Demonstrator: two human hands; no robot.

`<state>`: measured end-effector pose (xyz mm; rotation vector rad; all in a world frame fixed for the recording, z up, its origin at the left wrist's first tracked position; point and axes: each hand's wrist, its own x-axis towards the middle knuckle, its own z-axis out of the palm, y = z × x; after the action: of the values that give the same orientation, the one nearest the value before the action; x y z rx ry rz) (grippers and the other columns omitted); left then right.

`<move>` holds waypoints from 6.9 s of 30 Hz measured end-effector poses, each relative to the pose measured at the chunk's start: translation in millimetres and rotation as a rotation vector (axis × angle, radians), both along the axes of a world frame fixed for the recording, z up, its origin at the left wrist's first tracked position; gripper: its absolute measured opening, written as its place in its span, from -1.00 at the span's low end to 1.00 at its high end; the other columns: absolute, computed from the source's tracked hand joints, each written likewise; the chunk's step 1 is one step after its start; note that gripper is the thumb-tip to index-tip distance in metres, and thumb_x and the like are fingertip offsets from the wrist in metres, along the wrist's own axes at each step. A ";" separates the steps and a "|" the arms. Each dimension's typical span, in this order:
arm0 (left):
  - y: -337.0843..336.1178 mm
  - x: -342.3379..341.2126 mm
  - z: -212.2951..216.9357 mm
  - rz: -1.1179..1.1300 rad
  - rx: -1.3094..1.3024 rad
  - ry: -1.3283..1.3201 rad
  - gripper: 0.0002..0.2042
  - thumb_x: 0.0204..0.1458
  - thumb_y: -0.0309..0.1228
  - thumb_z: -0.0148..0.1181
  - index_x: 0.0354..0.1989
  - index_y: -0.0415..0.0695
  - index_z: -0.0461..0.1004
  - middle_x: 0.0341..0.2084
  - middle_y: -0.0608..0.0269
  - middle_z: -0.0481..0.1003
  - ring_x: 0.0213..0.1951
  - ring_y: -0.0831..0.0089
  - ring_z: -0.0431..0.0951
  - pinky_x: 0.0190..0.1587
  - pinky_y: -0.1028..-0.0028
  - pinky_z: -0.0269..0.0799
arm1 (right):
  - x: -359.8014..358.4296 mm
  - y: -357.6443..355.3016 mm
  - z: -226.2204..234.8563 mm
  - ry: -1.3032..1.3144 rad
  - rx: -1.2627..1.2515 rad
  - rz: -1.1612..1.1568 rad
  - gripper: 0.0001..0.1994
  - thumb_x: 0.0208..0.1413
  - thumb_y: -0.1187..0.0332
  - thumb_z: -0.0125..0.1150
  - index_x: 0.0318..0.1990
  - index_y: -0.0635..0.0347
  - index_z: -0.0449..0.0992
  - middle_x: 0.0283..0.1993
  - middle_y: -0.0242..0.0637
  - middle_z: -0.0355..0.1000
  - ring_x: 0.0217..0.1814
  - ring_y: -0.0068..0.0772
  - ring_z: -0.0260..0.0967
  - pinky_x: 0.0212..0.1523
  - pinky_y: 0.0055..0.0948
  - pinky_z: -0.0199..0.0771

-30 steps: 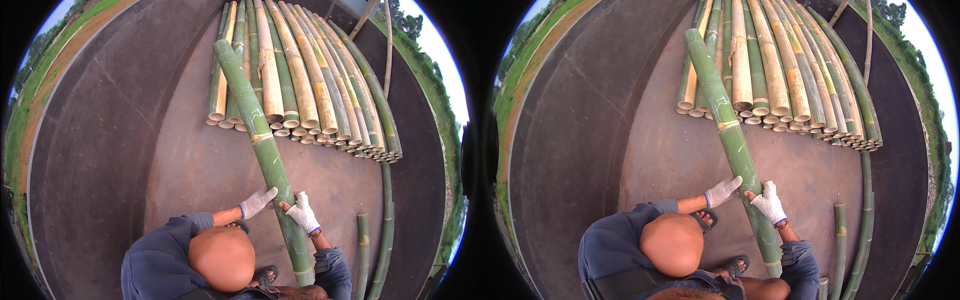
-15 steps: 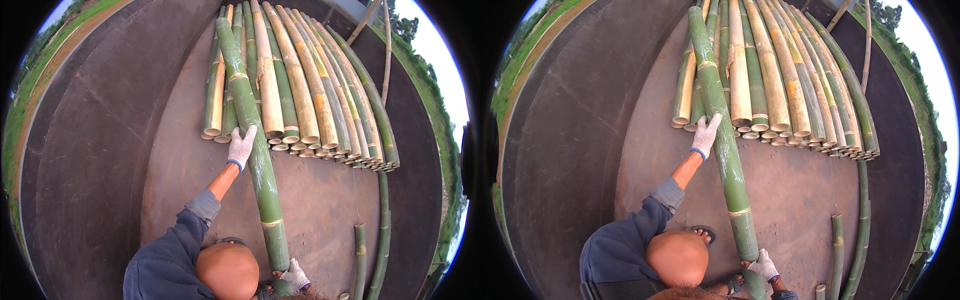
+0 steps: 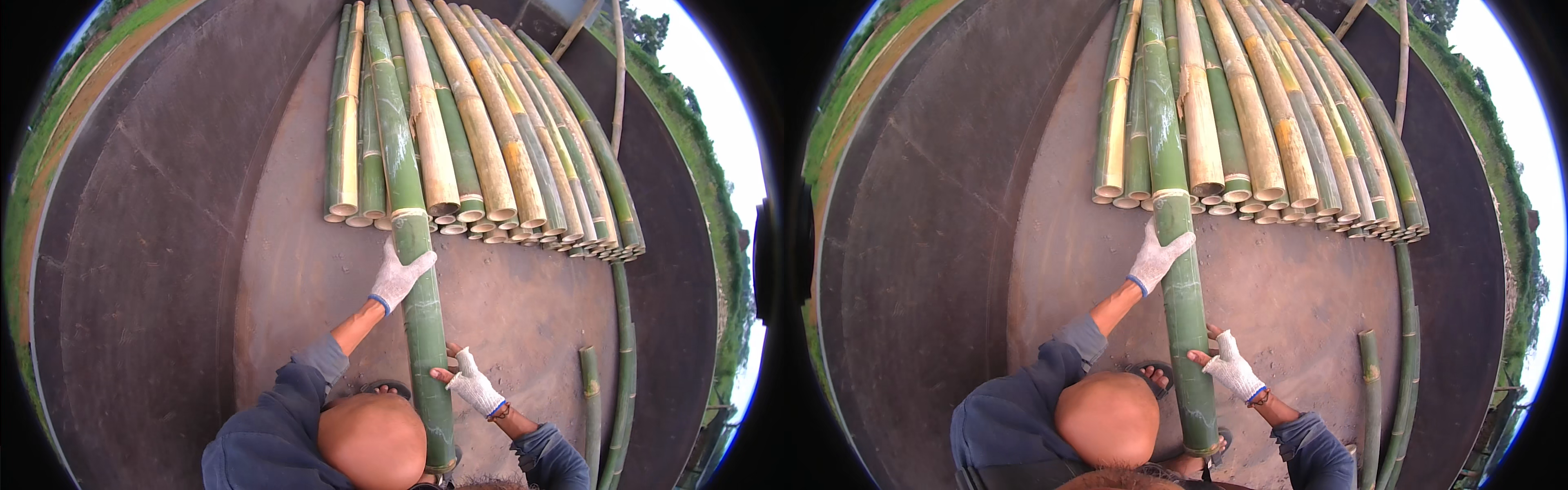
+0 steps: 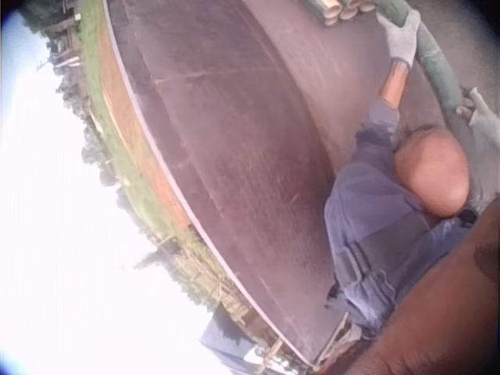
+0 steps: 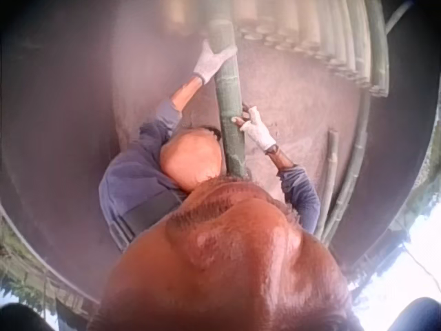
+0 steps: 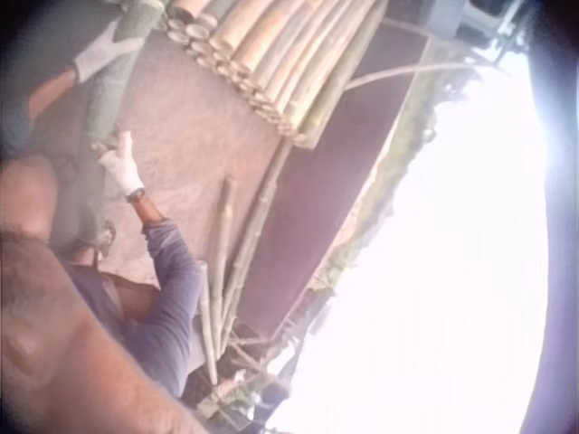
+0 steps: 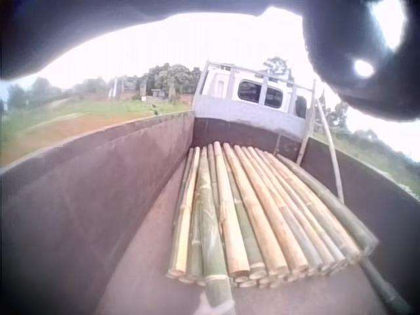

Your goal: The person repeatedly picks up bamboo poles from the ground and places them into a neat stack on the bed of a pickup truck. The person handles the poles one at a time, wearing gloves, and continues stacking until the truck bed is filled.

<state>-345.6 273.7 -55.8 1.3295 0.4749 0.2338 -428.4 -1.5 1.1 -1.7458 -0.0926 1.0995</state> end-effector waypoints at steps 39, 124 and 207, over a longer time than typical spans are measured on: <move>95.2 85.5 43.9 -0.158 1.482 -0.056 -0.40 0.12 -0.06 0.52 0.33 0.04 0.61 -0.10 0.11 0.52 -0.07 0.10 0.65 -0.01 0.17 0.61 | 53.9 -526.1 -97.5 -0.600 -1.591 -0.258 -0.07 -0.04 0.11 0.63 0.50 0.17 0.33 0.44 -0.03 0.35 0.53 0.25 0.28 0.41 0.29 0.45; 1.3 131.1 83.8 -0.108 0.536 -0.100 -0.13 0.15 0.08 0.49 0.43 -0.38 0.40 0.10 -0.19 0.67 0.09 0.13 0.74 0.18 0.23 0.63 | -64.4 -141.5 62.9 -0.185 -0.309 -0.094 -0.04 0.12 -0.05 0.69 0.42 0.43 0.26 0.15 0.02 0.56 0.15 -0.27 0.55 0.14 -0.26 0.62; -50.3 146.1 104.8 -0.144 1.617 -0.492 -0.11 0.06 0.07 0.58 0.51 -0.14 0.41 0.51 -0.14 0.36 0.51 -0.09 0.35 0.55 0.06 0.25 | -227.1 -392.0 -12.8 -0.472 -1.061 -0.255 -0.02 -0.26 0.23 0.76 0.41 0.23 0.39 0.26 0.16 0.42 0.31 0.33 0.45 0.28 0.12 0.57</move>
<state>-199.5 223.3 49.0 2.7308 -0.3966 0.9105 -655.5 -393.5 -11.7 -2.8353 0.4994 0.5148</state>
